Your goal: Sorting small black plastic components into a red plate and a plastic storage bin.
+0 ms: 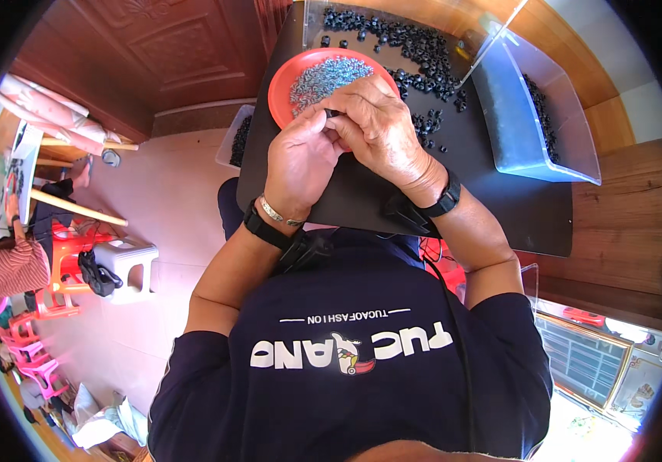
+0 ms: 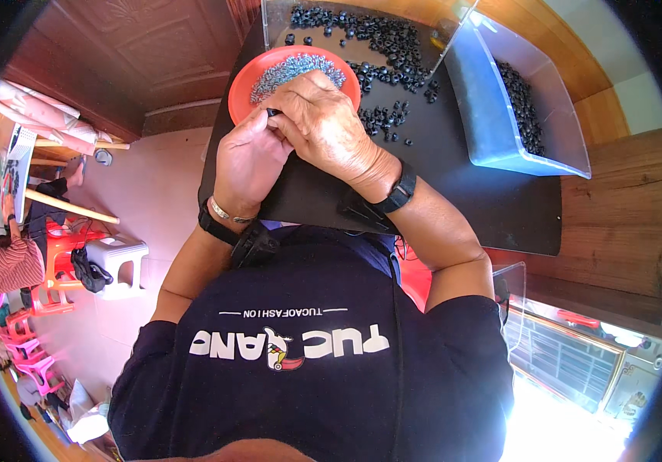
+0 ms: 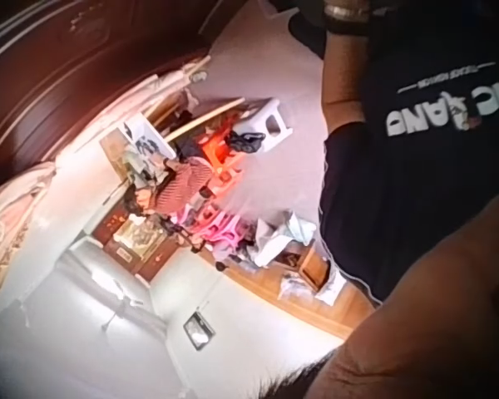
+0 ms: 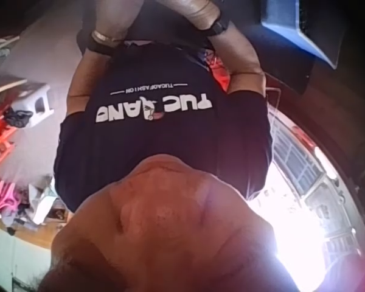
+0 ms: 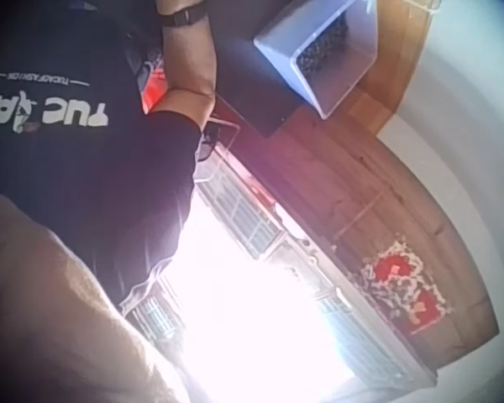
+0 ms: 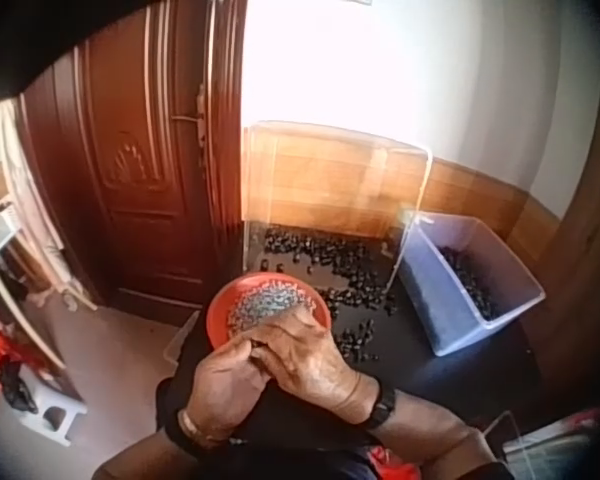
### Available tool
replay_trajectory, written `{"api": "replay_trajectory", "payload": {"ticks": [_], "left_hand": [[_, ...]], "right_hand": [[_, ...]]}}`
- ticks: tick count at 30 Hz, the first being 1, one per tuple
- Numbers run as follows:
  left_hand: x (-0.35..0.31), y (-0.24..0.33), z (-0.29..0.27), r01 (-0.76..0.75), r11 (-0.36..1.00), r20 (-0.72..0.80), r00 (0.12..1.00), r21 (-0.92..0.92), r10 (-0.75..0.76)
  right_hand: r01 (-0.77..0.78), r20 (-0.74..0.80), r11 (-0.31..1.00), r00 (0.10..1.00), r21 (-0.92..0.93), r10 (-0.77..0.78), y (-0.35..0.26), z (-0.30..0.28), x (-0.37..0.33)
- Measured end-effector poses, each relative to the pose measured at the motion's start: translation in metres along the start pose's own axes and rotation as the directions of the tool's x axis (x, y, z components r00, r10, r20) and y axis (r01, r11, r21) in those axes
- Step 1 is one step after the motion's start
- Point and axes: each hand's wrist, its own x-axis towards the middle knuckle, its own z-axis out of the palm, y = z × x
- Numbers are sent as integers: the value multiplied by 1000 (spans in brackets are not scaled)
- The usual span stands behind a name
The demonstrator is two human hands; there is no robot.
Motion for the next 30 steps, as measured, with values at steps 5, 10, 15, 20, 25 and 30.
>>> {"api": "replay_trajectory", "payload": {"ticks": [5,10,15,20,25,30], "left_hand": [[2,-2,0,17,1000,-68,998,-2,-17],[2,2,3,29,998,-54,998,64,-26],[1,12,-8,132,982,-50,991,136,-126],[8,9,-7,142,984,-52,989,106,-137],[9,8,-13,143,984,-68,988,107,-137],[8,9,-17,144,986,-89,987,84,-136]], "right_hand": [[55,52,998,997,-20,-53,5,2,1],[-10,40,1000,999,26,9,5,-2,2],[28,-32,952,999,-306,-39,1,-55,24],[-237,-304,720,952,-652,39,18,-154,26],[-372,-386,423,921,-826,55,46,-189,8],[-333,-196,738,943,-587,270,56,-158,-4]]}}
